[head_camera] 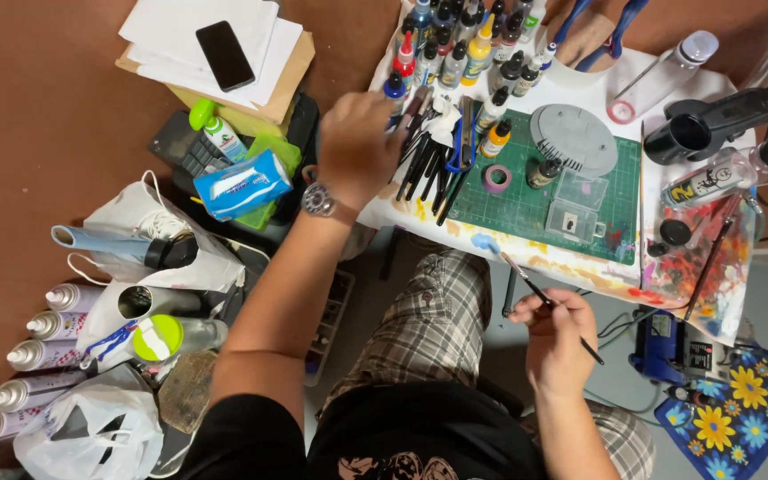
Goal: Preparing paint by shaking and opening a bottle, then using a brush at a hobbyist workstation
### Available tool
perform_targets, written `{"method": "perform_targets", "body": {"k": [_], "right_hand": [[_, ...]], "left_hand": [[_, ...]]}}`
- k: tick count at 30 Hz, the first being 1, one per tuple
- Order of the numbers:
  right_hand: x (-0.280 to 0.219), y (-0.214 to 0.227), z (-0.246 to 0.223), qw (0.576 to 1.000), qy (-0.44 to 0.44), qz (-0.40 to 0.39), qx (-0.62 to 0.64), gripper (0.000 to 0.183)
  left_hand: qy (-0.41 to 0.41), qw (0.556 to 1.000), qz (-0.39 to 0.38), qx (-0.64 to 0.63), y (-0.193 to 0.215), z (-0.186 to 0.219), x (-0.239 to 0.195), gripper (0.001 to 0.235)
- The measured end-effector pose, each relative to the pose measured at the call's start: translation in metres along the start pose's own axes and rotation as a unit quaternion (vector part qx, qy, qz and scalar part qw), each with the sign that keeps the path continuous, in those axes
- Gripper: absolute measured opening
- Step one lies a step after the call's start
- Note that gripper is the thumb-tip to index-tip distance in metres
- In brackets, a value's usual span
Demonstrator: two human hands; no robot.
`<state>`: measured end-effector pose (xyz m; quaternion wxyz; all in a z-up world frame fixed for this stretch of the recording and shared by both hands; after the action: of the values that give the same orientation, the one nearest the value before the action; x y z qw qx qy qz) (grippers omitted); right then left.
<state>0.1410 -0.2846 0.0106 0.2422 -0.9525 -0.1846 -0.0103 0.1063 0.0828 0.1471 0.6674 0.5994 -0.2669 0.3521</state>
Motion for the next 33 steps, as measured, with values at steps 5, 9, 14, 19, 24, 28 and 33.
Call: {"method": "perform_targets", "body": {"k": [5, 9, 14, 19, 24, 28, 33], "right_hand": [[0.017, -0.042, -0.019, 0.962, 0.143, -0.083, -0.216, 0.013], [0.029, -0.136, -0.054, 0.805, 0.358, -0.168, -0.443, 0.018], [0.064, -0.215, -0.028, 0.653, 0.444, -0.237, -0.566, 0.025], [0.099, -0.246, 0.009, 0.513, 0.512, -0.183, -0.664, 0.031], [0.122, -0.249, 0.032, 0.497, 0.435, -0.215, -0.719, 0.057], [0.139, -0.248, 0.052, 0.487, 0.400, -0.224, -0.743, 0.053], [0.148, -0.263, 0.047, 0.479, 0.506, -0.224, -0.682, 0.016]], "left_hand": [[0.221, 0.955, -0.179, -0.083, -0.048, -0.057, -0.052, 0.044], [0.163, 0.977, -0.114, -0.076, -0.046, -0.047, -0.054, 0.038], [0.158, 0.982, -0.078, -0.070, -0.044, -0.041, -0.054, 0.037], [0.157, 0.987, -0.023, -0.032, -0.037, -0.032, -0.055, 0.041], [0.144, 0.988, 0.006, -0.053, -0.054, -0.036, -0.061, 0.032], [0.116, 0.988, 0.042, -0.090, -0.047, -0.036, -0.056, 0.017], [0.120, 0.981, 0.028, -0.153, -0.056, -0.040, -0.056, 0.013]]}}
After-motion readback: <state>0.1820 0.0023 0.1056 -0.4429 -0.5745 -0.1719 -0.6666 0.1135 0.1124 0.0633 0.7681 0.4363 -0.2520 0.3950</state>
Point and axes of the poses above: each hand's wrist, its own x-axis towards the middle knuckle, its own y-axis out of the back of the hand, z = x × y, the point moved 9 cm from there along x, towards the middle knuckle, and after that the axes turned 3 degrees about -y, right-handed, at the moved point
